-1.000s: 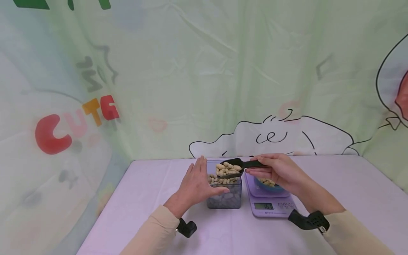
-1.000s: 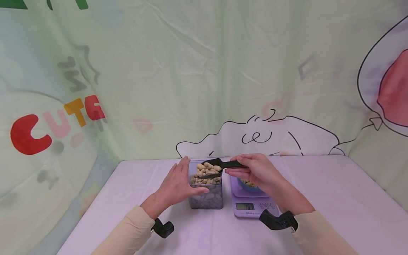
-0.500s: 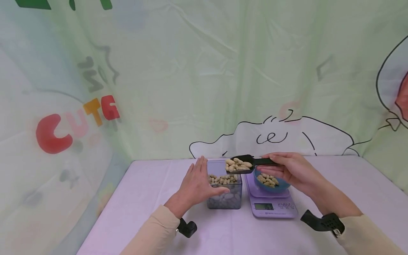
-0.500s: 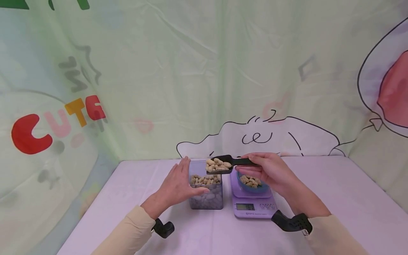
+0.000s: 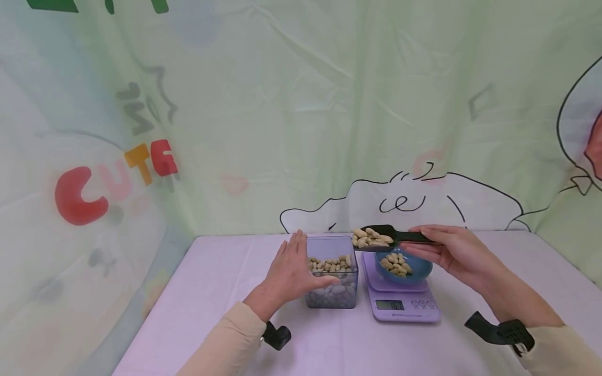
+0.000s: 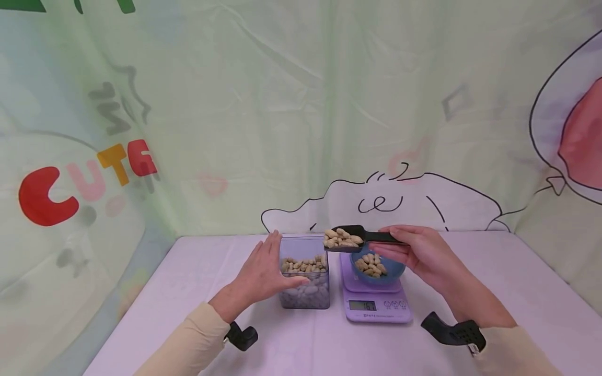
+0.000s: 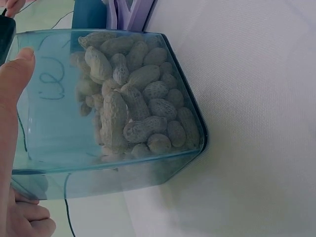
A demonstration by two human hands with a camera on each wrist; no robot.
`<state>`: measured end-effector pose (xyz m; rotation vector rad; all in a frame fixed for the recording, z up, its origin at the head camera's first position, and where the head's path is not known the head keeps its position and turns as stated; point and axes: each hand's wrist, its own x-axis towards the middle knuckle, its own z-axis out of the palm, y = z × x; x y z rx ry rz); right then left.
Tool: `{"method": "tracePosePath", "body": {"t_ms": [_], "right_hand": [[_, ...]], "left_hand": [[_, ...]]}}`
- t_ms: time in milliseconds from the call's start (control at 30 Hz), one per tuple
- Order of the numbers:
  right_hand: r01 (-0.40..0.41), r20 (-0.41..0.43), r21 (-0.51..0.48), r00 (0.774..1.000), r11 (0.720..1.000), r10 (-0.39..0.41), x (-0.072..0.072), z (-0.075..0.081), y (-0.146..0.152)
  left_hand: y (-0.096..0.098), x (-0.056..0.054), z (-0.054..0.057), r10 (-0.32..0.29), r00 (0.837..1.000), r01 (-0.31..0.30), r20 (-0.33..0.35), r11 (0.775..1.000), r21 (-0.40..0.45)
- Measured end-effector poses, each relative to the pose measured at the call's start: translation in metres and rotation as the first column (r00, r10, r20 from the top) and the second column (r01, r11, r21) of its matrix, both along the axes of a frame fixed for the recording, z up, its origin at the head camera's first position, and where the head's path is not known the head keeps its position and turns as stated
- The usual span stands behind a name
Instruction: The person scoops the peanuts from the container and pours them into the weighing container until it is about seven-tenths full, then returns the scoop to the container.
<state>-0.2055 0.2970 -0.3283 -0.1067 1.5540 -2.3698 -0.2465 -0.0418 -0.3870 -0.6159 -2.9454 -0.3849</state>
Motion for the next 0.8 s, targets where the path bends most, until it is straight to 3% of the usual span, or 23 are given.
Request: {"method": "tracePosePath", "body": {"t_ms": [367,600,800], "right_hand": [[0.057,0.002,-0.014,0.998,0.998,-0.057,0.005,-0.015,0.035],[0.129,-0.053,0.087,0.991,0.988,-0.124,0.009,-0.022,0.052],[0.184,-0.128,0.206,0.979,0.961,-0.160,0.013,-0.025,0.062]], "left_hand": [[0.000,0.000,0.000,-0.001,1.000,0.001,-0.013,1.000,0.010],[0.000,0.001,0.002,0.001,1.000,-0.001,-0.014,1.000,-0.004],[0.000,0.001,0.002,0.001,1.000,-0.001,-0.014,1.000,-0.006]]}}
